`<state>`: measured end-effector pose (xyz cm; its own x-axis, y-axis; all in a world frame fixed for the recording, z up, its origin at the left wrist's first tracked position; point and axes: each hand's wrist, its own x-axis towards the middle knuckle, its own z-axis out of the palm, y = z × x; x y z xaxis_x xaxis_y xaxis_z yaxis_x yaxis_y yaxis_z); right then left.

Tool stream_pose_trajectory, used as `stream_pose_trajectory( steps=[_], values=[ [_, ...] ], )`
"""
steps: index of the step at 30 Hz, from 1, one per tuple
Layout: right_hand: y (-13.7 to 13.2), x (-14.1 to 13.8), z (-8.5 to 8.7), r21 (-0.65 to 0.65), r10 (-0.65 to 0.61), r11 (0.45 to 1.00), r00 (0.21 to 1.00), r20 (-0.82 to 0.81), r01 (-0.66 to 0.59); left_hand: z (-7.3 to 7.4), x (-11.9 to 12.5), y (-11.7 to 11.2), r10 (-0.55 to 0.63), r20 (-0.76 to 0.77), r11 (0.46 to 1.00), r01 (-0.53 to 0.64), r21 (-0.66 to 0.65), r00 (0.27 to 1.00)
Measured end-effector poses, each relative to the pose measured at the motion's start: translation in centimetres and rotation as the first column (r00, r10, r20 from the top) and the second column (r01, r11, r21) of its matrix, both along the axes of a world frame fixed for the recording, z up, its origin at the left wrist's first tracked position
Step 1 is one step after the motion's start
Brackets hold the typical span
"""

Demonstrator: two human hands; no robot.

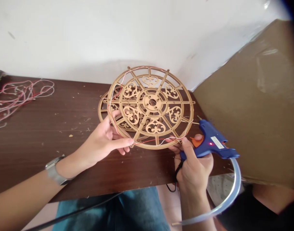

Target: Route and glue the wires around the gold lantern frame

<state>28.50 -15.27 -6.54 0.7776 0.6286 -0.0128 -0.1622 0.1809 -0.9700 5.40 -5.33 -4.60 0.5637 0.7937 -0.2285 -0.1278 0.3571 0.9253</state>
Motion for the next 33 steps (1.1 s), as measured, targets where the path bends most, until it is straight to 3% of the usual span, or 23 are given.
stream_pose_trajectory(
  steps=[8,17,23,29,33],
  values=[
    [-0.15,-0.11,0.09,-0.003,0.01,1.0,1.0,0.029,-0.009,-0.18,-0.35,0.25,-0.007,0.034,1.0,0.007,0.016,0.999],
    [-0.25,-0.25,-0.02,0.016,-0.008,1.0,0.999,0.036,0.008,-0.37,-0.29,0.08,-0.026,-0.056,0.999,0.028,0.045,0.998],
    [-0.27,-0.59,0.04,0.001,0.054,0.999,0.998,0.022,-0.054,-0.51,0.18,-0.27,0.075,-0.074,0.99,-0.065,0.128,0.994],
    [-0.36,-0.59,-0.23,-0.051,0.079,0.996,0.997,-0.011,-0.079,-0.22,0.11,-0.29,0.052,-0.069,0.991,-0.043,0.128,0.996],
    [-0.69,-0.41,-0.7,-0.092,0.106,0.99,0.994,-0.012,-0.107,-0.71,0.31,-0.41,0.104,-0.156,0.986,-0.081,0.148,0.982]
  ],
)
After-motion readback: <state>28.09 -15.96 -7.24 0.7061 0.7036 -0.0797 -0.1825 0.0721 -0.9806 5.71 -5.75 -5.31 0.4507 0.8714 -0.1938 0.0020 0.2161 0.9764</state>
